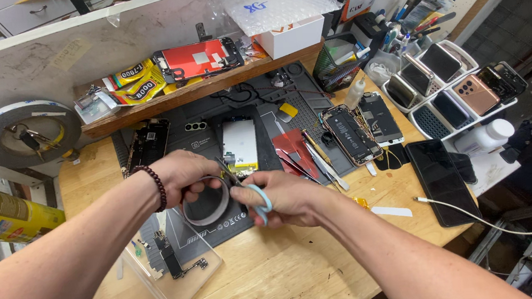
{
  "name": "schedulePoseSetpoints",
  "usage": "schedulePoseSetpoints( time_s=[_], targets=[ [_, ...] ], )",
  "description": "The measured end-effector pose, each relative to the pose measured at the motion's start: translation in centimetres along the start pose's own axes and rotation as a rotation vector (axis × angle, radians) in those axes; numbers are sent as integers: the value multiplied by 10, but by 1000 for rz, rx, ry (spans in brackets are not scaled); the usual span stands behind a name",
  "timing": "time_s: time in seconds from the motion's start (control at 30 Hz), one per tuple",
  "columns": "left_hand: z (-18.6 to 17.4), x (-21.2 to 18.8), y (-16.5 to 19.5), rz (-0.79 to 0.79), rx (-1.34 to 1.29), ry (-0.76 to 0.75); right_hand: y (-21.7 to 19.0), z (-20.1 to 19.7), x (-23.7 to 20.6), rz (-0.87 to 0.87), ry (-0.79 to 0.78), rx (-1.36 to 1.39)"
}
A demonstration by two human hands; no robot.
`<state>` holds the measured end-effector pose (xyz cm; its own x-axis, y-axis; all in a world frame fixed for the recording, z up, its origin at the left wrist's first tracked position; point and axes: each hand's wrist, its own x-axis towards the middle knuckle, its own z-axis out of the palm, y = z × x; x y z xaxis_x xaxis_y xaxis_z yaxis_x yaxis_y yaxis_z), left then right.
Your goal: The person works on a smartphone at a repair bench, prying the red screen assembly off the phone frame and setting it aside. They then apply adhesive tape around the phone frame, cut the tape with scissors, and press the screen back onto the frame.
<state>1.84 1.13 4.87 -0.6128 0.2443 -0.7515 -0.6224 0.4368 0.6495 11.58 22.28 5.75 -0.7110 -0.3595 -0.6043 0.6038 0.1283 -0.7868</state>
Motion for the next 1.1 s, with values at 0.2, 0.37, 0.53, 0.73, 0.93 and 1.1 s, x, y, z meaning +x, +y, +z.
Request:
schedulePoseSetpoints(
  time_s=[0.2,0.37,0.53,0.73,0.93,1.1],
  targets=[
    [-14,-13,3,49,-49,-7,-6,-16,-13,0,-333,-35],
    [-15,-40,5,57,-137,68,-14,-37,-27,-147,-314,35],
    [-30,-70,-10,156,-269,133,-36,-77,-17,-93,645,-531],
    [-65,-106,-48,468,-366,490,-35,-111,21,-68,851,-871],
    [-95,-112,-81,549,-146,743,-27,-106,55,-65,812,-534],
    [-99,-86,-96,414,454,1037,-29,-81,44,-542,1045,-1184]
  ],
)
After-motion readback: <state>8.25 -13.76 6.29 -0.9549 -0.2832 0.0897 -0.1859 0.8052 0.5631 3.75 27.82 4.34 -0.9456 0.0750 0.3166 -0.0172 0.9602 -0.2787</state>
